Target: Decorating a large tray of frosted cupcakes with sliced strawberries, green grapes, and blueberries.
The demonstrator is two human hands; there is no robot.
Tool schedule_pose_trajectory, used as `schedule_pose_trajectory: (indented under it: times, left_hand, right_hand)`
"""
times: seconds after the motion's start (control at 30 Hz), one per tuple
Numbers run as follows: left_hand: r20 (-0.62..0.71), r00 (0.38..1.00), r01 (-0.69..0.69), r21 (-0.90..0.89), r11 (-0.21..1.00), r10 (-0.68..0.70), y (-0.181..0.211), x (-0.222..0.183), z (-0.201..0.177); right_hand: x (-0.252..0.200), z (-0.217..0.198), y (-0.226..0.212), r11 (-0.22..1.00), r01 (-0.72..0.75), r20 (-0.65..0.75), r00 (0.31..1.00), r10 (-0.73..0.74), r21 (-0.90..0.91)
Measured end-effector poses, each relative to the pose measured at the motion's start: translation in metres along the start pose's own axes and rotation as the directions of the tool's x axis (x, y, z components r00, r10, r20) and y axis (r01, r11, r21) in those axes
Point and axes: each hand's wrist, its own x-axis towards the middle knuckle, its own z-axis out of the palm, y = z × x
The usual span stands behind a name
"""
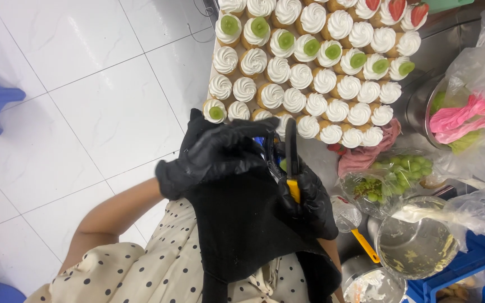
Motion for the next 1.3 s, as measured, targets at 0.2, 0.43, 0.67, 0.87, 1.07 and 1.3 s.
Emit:
schedule_pose_trajectory:
  times: [0.2, 0.43, 0.67, 0.87, 1.07, 1.3]
  left_hand:
    - [0.210, 0.976, 0.181, -0.667, 0.723, -0.050, -0.047, 0.003, 0.043]
    - [0.056, 0.968, 0.249, -0.310, 0.917, -0.244, -0.027, 0.023, -0.006]
    - [0.100, 0.995, -0.057, 0.394, 0.917, 0.019, -0.076, 0.042, -0.026]
    - [0.163, 0.985, -0.131, 0.538, 0.833, 0.049, -0.096, 0.048, -0.025]
    - [0.227, 0.961, -0.258, 0.539, 0.802, 0.157, -0.082, 0.050, -0.031]
    - [0.201, 0.980, -0.149, 0.729, 0.668, -0.001, -0.013, 0.044, -0.004]
  right_hand:
    - [0.003, 0.003, 0.006, 0.994, -0.107, 0.112, 0.988, 0.104, 0.022]
    - [-0.005, 0.018, -0.012, 0.984, -0.097, 0.078, 0.993, 0.086, 0.146]
    - [-0.013, -0.025, 0.020, 0.996, -0.039, -0.079, 0.996, 0.045, 0.075]
    - [-0.021, -0.008, 0.010, 0.994, 0.040, -0.189, 0.982, -0.019, 0.103]
    - [-0.036, -0.029, 0.026, 0.978, 0.147, -0.241, 0.964, -0.109, 0.147]
    - [-0.070, -0.040, 0.012, 0.874, 0.424, -0.345, 0.878, -0.332, 0.237]
